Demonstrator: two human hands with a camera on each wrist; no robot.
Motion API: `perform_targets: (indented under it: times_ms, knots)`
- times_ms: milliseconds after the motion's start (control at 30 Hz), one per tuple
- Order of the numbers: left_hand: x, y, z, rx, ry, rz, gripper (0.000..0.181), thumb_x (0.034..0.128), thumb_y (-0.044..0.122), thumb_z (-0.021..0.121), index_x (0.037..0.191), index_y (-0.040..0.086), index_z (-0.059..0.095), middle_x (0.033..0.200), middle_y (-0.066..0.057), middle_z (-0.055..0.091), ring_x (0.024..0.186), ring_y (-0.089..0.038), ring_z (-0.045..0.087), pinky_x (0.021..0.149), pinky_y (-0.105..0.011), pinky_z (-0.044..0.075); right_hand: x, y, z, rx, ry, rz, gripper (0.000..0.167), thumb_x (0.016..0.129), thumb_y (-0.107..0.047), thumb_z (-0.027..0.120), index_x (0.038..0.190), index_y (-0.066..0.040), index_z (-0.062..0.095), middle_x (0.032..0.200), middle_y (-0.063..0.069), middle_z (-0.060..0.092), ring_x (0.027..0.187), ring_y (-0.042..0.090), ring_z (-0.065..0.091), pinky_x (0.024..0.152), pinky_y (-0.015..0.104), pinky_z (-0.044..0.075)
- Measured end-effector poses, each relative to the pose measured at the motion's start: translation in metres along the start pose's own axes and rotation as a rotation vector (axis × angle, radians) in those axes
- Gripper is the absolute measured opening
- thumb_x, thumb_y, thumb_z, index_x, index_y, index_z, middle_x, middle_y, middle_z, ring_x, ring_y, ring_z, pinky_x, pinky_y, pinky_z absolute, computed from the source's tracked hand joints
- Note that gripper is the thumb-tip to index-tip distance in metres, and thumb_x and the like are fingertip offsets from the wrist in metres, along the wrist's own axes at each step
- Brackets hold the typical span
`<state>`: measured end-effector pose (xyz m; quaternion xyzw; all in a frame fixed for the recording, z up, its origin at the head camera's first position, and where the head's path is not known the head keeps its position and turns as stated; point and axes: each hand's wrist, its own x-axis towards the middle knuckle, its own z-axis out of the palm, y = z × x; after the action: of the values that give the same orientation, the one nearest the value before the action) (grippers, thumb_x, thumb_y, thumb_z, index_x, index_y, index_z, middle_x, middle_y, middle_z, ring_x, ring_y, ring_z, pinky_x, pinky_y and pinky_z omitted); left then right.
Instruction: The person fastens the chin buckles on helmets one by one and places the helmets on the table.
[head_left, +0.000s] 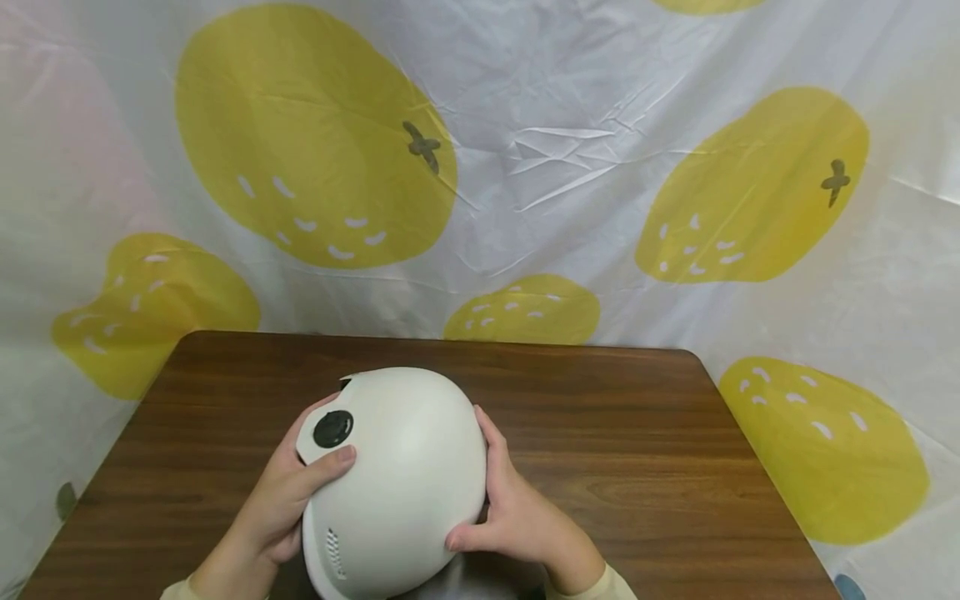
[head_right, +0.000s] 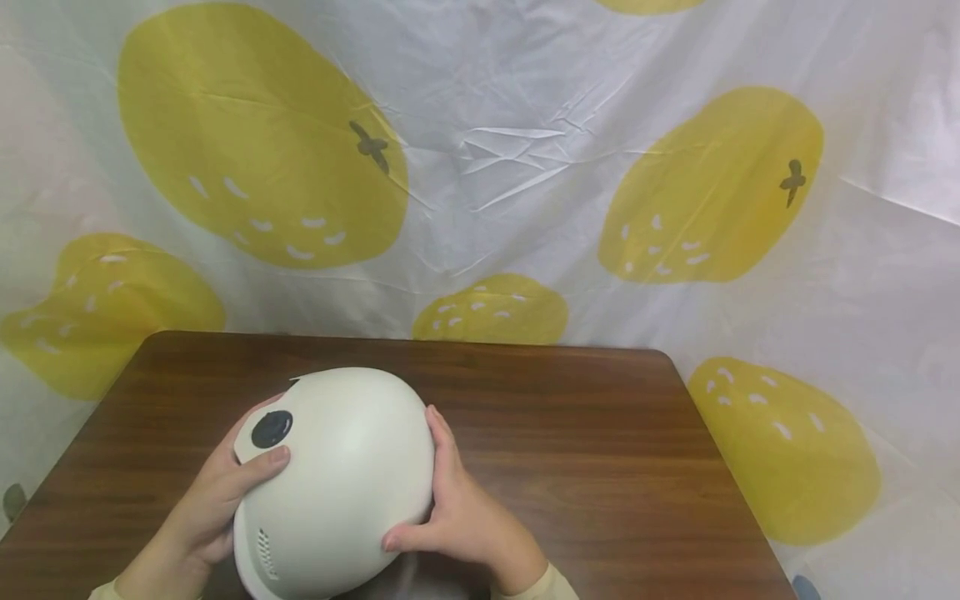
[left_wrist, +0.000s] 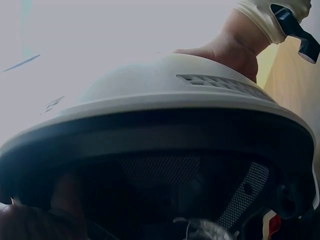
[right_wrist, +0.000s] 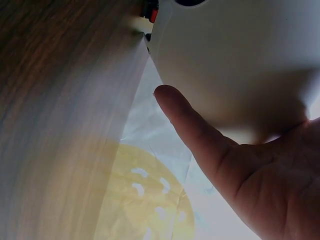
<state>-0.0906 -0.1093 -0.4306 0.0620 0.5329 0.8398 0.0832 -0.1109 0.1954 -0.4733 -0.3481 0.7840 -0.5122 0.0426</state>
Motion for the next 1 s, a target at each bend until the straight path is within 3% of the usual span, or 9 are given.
perform_targets:
  times_ms: [600, 1000]
  knots:
    - [-0.0016, 0.0014, 0.0016, 0.016, 0.022, 0.014, 0.060, 0.1002, -0.007, 0.064, 0.150, 0.025, 0.049, 0.133, -0.003, 0.064, 0.107, -0.021, 0.072, 0.081, -0.042, 0.063, 0.0002, -0.0028, 0.0007, 0.001, -0.013, 0.000, 0.137, 0.082, -0.064, 0.086, 0.169, -0.021, -0.011, 0.176, 0.007, 0.006, 0.155, 0.035, 0.026, 0.125, 0.051, 0.024]
    - [-0.0025, 0.0017, 0.0013, 0.010, 0.002, 0.040, 0.060, 0.1007, -0.008, 0.062, 0.150, 0.024, 0.049, 0.135, -0.004, 0.064, 0.108, -0.022, 0.073, 0.081, -0.044, 0.063, 0.0011, -0.0001, 0.0019, -0.015, -0.026, -0.012, 0.136, 0.083, -0.068, 0.082, 0.169, -0.021, -0.013, 0.176, 0.005, 0.005, 0.156, 0.034, 0.024, 0.125, 0.052, 0.024]
